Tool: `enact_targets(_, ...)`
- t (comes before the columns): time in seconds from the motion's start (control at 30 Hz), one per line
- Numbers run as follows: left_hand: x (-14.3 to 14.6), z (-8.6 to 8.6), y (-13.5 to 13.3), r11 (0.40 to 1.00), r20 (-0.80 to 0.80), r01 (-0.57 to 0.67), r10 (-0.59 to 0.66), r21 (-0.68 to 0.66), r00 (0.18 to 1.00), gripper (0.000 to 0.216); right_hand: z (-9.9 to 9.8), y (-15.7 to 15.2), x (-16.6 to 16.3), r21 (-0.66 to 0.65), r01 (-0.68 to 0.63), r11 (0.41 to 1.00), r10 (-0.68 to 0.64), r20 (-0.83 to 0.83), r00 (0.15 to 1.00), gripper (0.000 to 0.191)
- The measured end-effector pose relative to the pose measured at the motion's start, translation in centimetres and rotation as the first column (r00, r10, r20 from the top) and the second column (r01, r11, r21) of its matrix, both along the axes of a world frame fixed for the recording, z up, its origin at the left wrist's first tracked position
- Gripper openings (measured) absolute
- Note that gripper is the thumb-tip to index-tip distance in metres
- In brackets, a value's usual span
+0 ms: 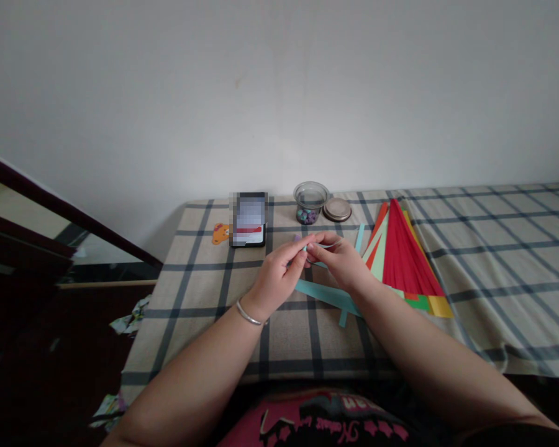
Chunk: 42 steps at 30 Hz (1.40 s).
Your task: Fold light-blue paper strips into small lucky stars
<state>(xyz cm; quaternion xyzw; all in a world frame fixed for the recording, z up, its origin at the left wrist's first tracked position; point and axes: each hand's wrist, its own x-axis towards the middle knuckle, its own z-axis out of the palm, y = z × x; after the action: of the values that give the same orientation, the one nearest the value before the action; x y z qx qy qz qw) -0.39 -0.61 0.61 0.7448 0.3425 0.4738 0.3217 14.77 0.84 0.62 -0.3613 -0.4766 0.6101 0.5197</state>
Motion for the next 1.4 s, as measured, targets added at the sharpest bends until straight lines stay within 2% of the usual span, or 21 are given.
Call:
enact_targets(0.2, 0.0, -0.1, -0.1, 0.999, 0.030, -0.002, 0.004, -0.048, 1.000, 0.033, 0.3, -0.2, -0.1, 0.034, 0.027, 0.999, -0.029, 0.067, 0.997, 0.032)
enact_targets(0.43, 0.2, -0.5, 0.3, 0.976, 0.197, -0.007, 0.051, -0.219, 0.979, 0.025, 0.6, -0.3, 0.1, -0.042, 0.042, 0.998, -0.038, 0.106, 0.994, 0.036)
enact_targets(0.7, 0.6, 0.3, 0.1, 0.939, 0.350, 0.049, 0.079, -0.341, 0.934, 0.020, 0.8, -0.3, 0.1, -0.134, 0.042, 0.990, -0.036, 0.049, 0.998, 0.039)
enact_targets(1.1, 0.6, 0.4, 0.3, 0.916, 0.456, 0.178, 0.006, -0.359, 0.890, 0.021, 1.0, -0.5, 0.0, -0.157, -0.028, 0.987, 0.026, -0.015, 1.000, 0.037)
enact_targets(1.4, 0.4, -0.3, 0.6, 0.896, 0.462, 0.200, 0.007, -0.397, 0.887, 0.024, 1.2, -0.6, 0.0, -0.111, -0.083, 0.990, 0.079, -0.042, 0.996, 0.035)
